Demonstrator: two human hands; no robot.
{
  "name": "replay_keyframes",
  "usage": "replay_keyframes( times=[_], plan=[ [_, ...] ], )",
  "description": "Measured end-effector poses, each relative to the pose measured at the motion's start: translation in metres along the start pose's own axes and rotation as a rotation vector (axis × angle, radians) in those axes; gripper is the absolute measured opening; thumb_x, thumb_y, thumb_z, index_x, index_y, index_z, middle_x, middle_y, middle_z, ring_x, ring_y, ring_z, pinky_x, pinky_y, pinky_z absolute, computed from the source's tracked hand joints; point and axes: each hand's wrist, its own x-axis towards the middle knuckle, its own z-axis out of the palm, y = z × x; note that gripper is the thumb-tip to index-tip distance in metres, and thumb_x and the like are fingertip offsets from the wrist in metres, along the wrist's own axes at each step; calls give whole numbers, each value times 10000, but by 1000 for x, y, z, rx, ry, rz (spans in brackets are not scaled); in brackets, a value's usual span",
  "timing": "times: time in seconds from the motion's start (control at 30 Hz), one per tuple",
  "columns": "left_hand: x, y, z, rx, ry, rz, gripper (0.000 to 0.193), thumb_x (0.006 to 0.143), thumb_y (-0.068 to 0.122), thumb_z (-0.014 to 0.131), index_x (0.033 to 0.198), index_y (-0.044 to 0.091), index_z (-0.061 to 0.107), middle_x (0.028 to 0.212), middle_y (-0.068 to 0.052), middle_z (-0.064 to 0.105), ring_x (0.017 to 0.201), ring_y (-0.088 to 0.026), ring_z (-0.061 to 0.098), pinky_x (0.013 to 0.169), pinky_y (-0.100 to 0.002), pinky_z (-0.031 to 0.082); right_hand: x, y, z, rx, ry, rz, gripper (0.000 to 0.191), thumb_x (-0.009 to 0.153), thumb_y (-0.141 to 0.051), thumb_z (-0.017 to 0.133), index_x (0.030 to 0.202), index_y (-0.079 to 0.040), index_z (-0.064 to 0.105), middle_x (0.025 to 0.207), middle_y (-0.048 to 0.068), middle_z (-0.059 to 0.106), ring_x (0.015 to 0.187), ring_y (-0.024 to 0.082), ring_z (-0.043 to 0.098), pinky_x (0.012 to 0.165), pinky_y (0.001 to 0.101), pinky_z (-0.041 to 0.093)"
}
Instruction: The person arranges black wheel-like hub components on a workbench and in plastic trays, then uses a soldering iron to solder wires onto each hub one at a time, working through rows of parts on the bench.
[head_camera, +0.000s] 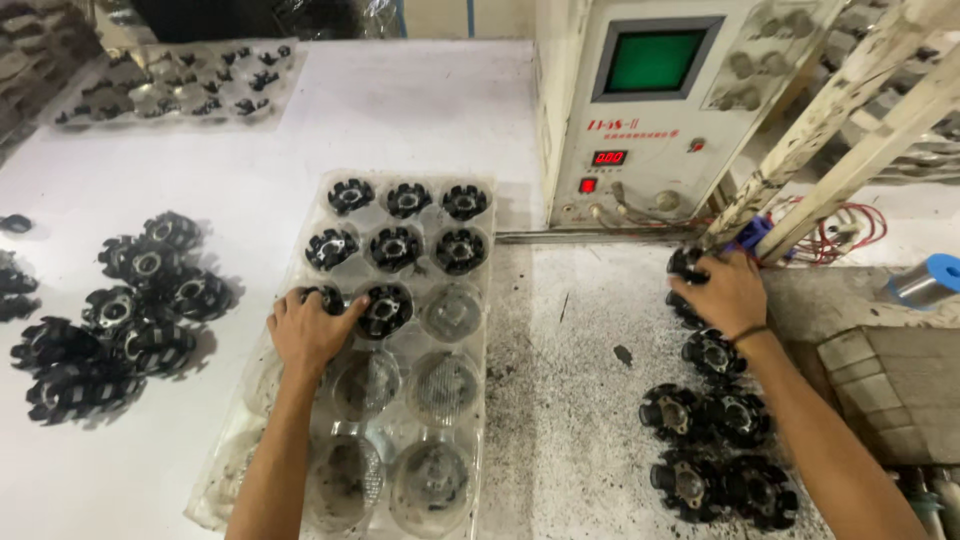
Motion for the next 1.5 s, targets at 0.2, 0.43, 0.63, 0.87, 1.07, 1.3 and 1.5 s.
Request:
replay_keyframes(
  times=[0.2, 0.43, 0.63, 0.87, 1.07, 1.3, 1.5],
  plan=[
    [-1, -2, 5, 57, -56, 16, 894, 810, 870, 586, 1070, 39, 787, 1294, -209, 638, 1265, -417, 510, 1063, -550, 368, -37, 24, 13, -61, -18, -129, 759, 655, -702, 817, 1042, -50, 791, 1130, 311, 648, 1119, 457, 619, 975, 505, 534],
    [-6, -2, 11, 64, 94, 86, 795, 885, 770, 635, 1045, 6, 780, 1354, -243, 614, 1309, -432, 492, 1083, -567, 380, -78, 54, -3, -59, -83, -86, 806, 653, -681, 837, 1103, -16, 763, 1193, 298, 585, 1087, 445, 619, 871, 496, 552],
    [-46, 115, -15, -168, 158, 572, 438, 915, 319, 663, 1170, -35, 708, 1236, -247, 641, 1102, -425, 608, 933, -541, 481, -91, 23, -23, -35, -201, -29, 738, 620, -579, 881, 1138, -69, 756, 1185, 239, 591, 1017, 391, 662, 893, 454, 565],
    [-202, 338, 6, -261, -539, 1260, 676, 803, 337, 644, 1454, 215, 512, 1535, -237, 391, 1386, -550, 369, 1065, -666, 323, -29, -131, -3, 587, -221, -599, 713, 577, -462, 960, 1123, -56, 747, 1126, 183, 622, 1021, 353, 642, 912, 445, 528],
    [-195, 345, 55, -397, -530, 1260, 643, 809, 416, 690, 1351, 75, 631, 1408, -158, 630, 1353, -336, 555, 1186, -468, 401, -24, -278, 59, 482, -157, -994, 601, 670, -454, 912, 1066, -41, 728, 1389, 297, 460, 1091, 443, 580, 854, 480, 530],
    [-259, 311, 31, -857, -422, 880, 583, 870, 533, 683, 1179, 39, 710, 1311, -256, 629, 1284, -460, 528, 1147, -536, 466, -63, -280, 55, 558, -310, -1132, 736, 644, -695, 820, 1064, -96, 740, 1211, 192, 597, 1053, 341, 587, 787, 466, 499],
    [-319, 327, 31, -741, -389, 908, 678, 724, 551, 709, 1251, 125, 712, 1361, -304, 536, 1324, -502, 510, 1026, -586, 481, -113, -309, 35, 266, -357, -1244, 719, 673, -806, 722, 911, -129, 757, 1113, 155, 630, 1096, 297, 572, 876, 450, 409]
  ],
)
